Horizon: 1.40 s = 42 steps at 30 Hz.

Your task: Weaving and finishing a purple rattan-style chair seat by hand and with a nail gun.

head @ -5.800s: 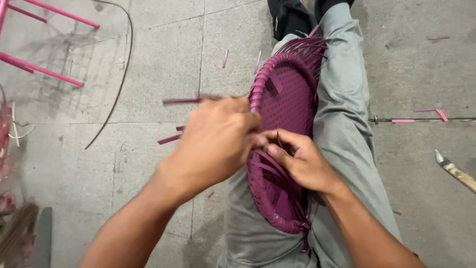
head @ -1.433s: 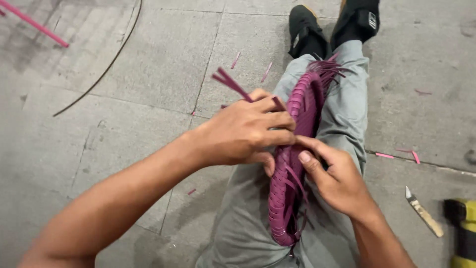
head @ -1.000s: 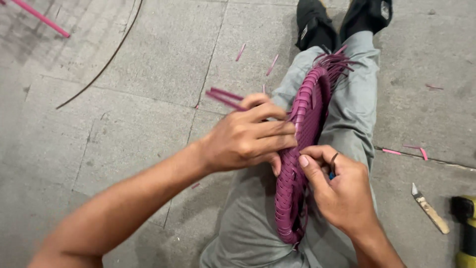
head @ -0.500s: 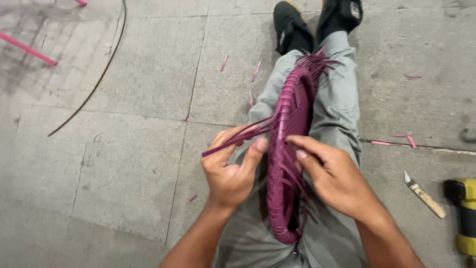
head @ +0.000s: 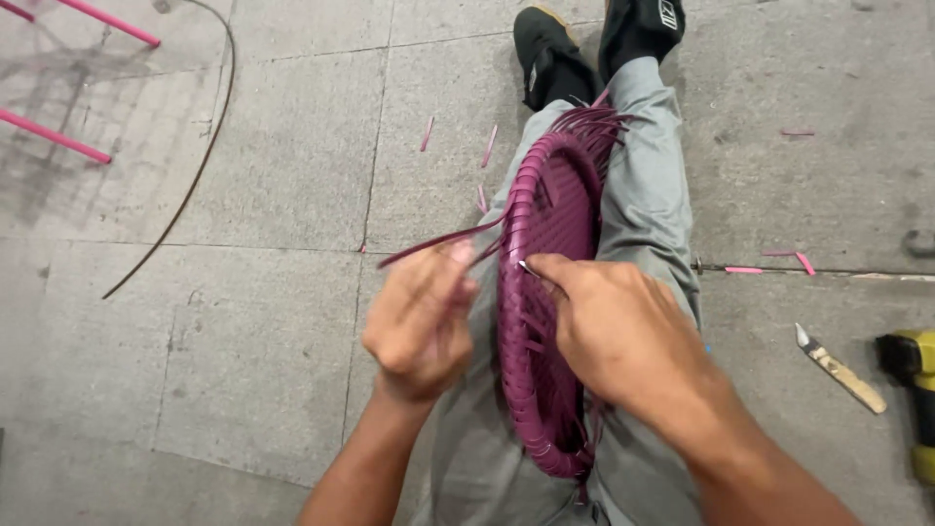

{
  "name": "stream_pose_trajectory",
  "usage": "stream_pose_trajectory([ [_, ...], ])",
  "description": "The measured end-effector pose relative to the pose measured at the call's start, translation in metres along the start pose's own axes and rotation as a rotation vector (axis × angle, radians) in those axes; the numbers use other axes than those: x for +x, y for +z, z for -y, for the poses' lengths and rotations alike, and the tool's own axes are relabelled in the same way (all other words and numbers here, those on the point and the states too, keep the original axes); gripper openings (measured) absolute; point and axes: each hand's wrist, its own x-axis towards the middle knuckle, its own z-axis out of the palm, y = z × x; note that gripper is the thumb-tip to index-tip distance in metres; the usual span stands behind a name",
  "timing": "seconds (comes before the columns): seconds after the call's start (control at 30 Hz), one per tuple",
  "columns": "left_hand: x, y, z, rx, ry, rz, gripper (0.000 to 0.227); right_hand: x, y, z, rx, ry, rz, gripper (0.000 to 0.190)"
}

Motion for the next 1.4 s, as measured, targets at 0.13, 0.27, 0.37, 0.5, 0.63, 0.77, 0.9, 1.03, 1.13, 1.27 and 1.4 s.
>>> stream_pose_trajectory([
  [0.13,-0.013,0.001,-0.006,0.025,-0.125,-0.064,0.019,0.000,-0.004,0.012,-0.070,-0.030,-0.087,0.044],
  [0.27,-0.026,0.000,-0.018,-0.018,-0.105,-0.067,0.021,0.005,-0.019,0.028,-0.345,0.004,0.106,0.034],
  [0.37,-0.026,0.001,-0.014,-0.045,0.010,-0.046,0.022,0.005,-0.016,0.033,-0.435,-0.027,0.139,0.023],
  [0.5,-0.006,-0.009,0.000,-0.168,0.227,0.226,0.024,-0.002,0.012,0.010,-0.240,-0.019,-0.005,0.045],
  [0.63,0.013,-0.009,0.012,-0.243,0.377,0.395,0.021,-0.008,0.036,-0.007,0.021,-0.094,-0.227,0.045],
  [0.77,0.023,-0.010,0.028,-0.113,0.191,0.407,0.006,-0.006,0.042,-0.009,0.094,-0.150,-0.323,0.041],
  [0.9,0.067,-0.015,0.020,0.024,-0.005,0.481,0.017,-0.006,0.045,-0.003,0.140,-0.098,-0.304,0.029],
  [1.03,0.078,-0.009,0.023,0.150,-0.073,0.641,0.019,-0.007,0.049,-0.007,0.169,-0.082,-0.345,0.026],
  [1.13,0.084,-0.006,0.024,0.158,-0.076,0.719,0.019,-0.007,0.051,-0.012,0.199,-0.147,-0.369,0.026],
  [1.27,0.095,-0.003,0.021,0.151,-0.107,0.903,0.021,-0.006,0.048,-0.024,0.281,-0.082,-0.264,0.026],
  [1.4,0.086,0.007,0.015,0.136,0.015,0.880,0.020,-0.001,0.051,-0.063,0.451,-0.308,-0.097,0.038],
])
